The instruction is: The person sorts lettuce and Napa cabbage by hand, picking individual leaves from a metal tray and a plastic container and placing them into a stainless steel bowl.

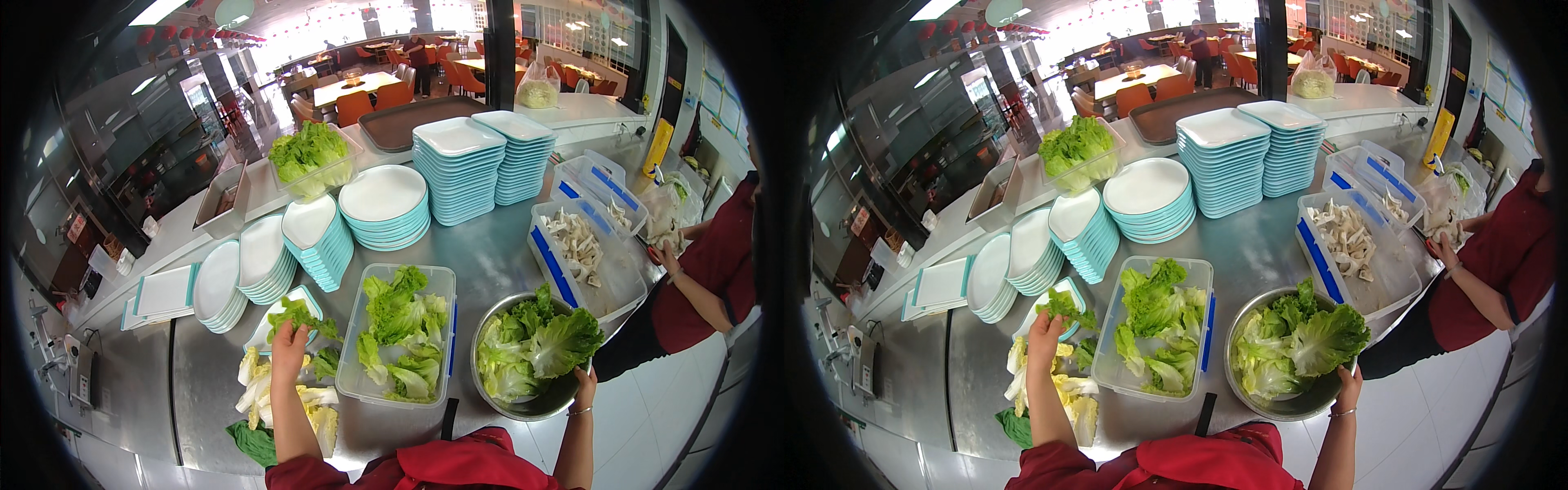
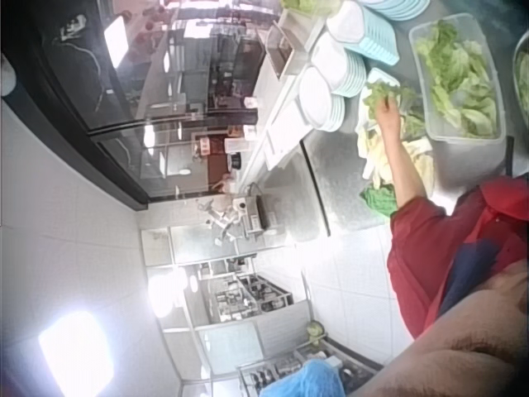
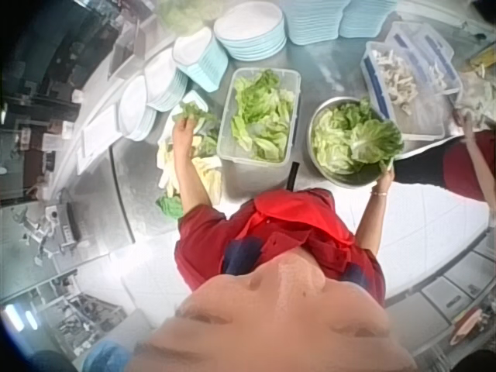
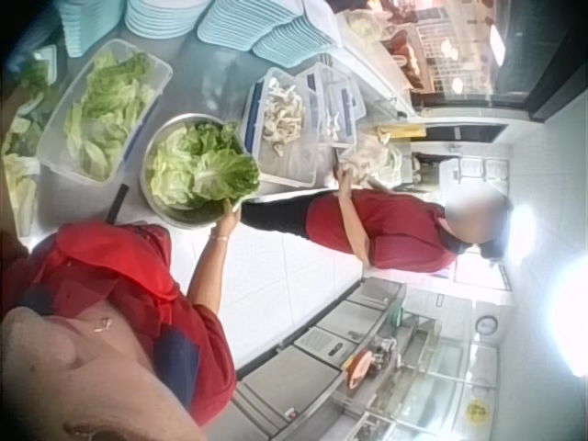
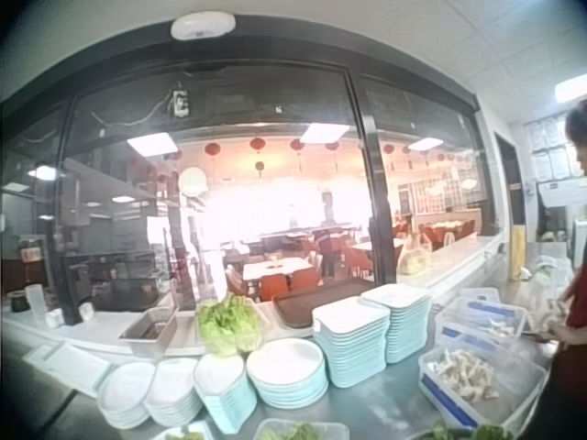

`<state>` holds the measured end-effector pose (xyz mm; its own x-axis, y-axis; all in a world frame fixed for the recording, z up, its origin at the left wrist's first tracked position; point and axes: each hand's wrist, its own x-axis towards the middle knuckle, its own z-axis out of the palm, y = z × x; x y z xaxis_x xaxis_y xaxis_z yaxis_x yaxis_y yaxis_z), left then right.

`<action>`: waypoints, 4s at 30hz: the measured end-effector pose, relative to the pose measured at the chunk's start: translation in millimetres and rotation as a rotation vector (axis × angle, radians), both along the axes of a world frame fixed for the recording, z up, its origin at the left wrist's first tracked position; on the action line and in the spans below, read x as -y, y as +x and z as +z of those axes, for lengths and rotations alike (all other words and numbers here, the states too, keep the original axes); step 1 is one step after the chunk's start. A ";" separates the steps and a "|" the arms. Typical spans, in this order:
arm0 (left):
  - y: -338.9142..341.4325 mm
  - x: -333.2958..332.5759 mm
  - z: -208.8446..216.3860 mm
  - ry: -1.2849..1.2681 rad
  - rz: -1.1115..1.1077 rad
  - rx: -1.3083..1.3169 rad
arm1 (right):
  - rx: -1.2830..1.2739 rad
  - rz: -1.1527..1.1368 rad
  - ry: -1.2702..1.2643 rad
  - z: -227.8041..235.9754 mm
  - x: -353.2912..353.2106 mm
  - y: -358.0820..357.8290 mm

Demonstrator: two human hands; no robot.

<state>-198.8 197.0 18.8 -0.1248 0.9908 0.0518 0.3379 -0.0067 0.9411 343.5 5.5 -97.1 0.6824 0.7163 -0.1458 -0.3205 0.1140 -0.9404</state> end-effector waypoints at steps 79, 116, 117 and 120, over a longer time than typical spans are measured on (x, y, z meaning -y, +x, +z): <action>237.5 -78.5 -83.0 -0.243 -0.406 -0.922 | 0.005 -0.017 -0.121 -3.9 4.7 7.7; 114.8 -43.2 20.7 -0.460 -0.811 0.353 | -0.019 0.000 -0.075 10.8 -0.7 -2.6; 111.1 -37.9 17.8 -0.440 -0.762 0.363 | -0.019 -0.010 -0.083 10.8 -0.7 -3.2; 97.0 -27.4 9.3 -0.434 -0.617 0.450 | -0.022 0.026 -0.067 3.7 0.7 2.8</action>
